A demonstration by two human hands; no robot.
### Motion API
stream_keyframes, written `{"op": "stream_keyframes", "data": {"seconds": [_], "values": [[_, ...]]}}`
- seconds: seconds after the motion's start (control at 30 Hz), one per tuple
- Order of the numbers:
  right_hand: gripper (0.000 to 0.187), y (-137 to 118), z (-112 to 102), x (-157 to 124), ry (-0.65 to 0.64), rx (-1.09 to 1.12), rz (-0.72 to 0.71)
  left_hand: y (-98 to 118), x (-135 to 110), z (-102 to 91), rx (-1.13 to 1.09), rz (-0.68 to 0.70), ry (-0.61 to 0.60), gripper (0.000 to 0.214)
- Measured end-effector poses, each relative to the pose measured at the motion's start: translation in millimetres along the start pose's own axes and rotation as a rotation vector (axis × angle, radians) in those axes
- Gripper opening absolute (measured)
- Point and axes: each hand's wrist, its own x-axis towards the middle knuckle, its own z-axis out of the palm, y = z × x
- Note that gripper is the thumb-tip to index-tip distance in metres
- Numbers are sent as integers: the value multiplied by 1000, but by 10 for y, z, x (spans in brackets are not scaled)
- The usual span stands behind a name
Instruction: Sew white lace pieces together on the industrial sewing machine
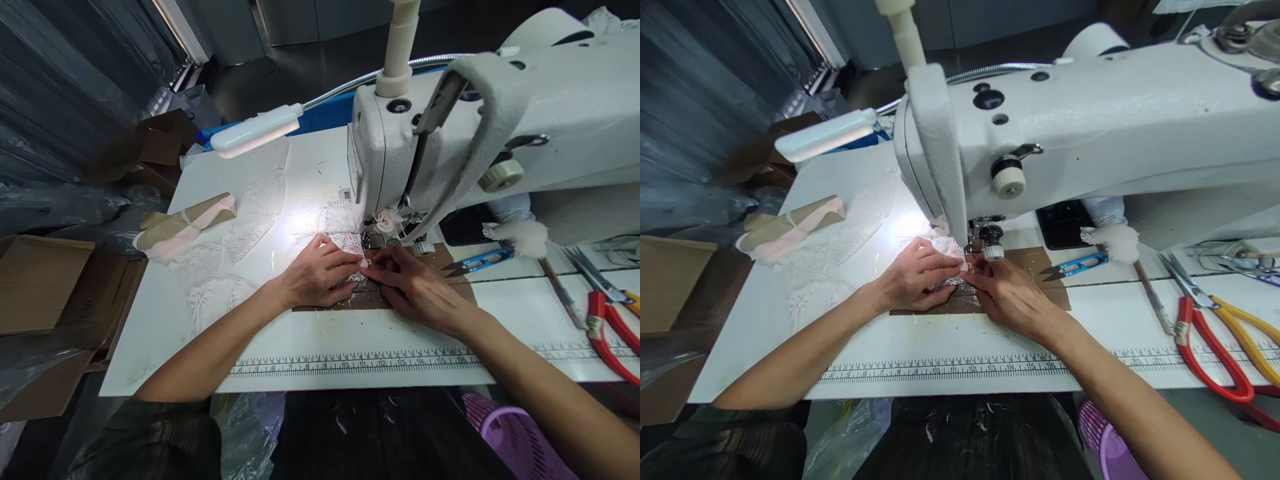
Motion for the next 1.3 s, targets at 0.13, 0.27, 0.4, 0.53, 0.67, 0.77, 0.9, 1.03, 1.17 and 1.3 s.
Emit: {"op": "stream_keyframes", "data": {"seconds": [0.13,0.27,0.4,0.53,0.67,0.77,0.9,1.03,1.17,1.3], "values": [[39,-4,8,-11,-7,-34,-5,15,5,-37,-37,-38,-5,23],[37,-4,5,-7,10,-22,-24,11,12,-42,40,-121,59,16],[36,-5,6,-1,2,-22,-37,4,25,-17,83,-125,31,19],[35,-2,7,17,11,-59,-45,-4,30,6,109,-122,-20,25],[35,6,7,42,44,-70,-51,-8,28,13,145,-141,-37,27],[37,13,6,50,49,-57,-48,-6,32,11,161,-145,-50,27],[38,22,7,51,77,-50,-53,-3,40,3,154,-155,-71,27],[38,32,20,48,88,-37,-54,-1,45,-3,136,-169,-69,27],[38,37,33,36,79,-27,-33,-2,50,-9,119,-183,-78,28],[37,31,23,38,78,-39,-33,-5,49,-11,112,-177,-87,28]]}}
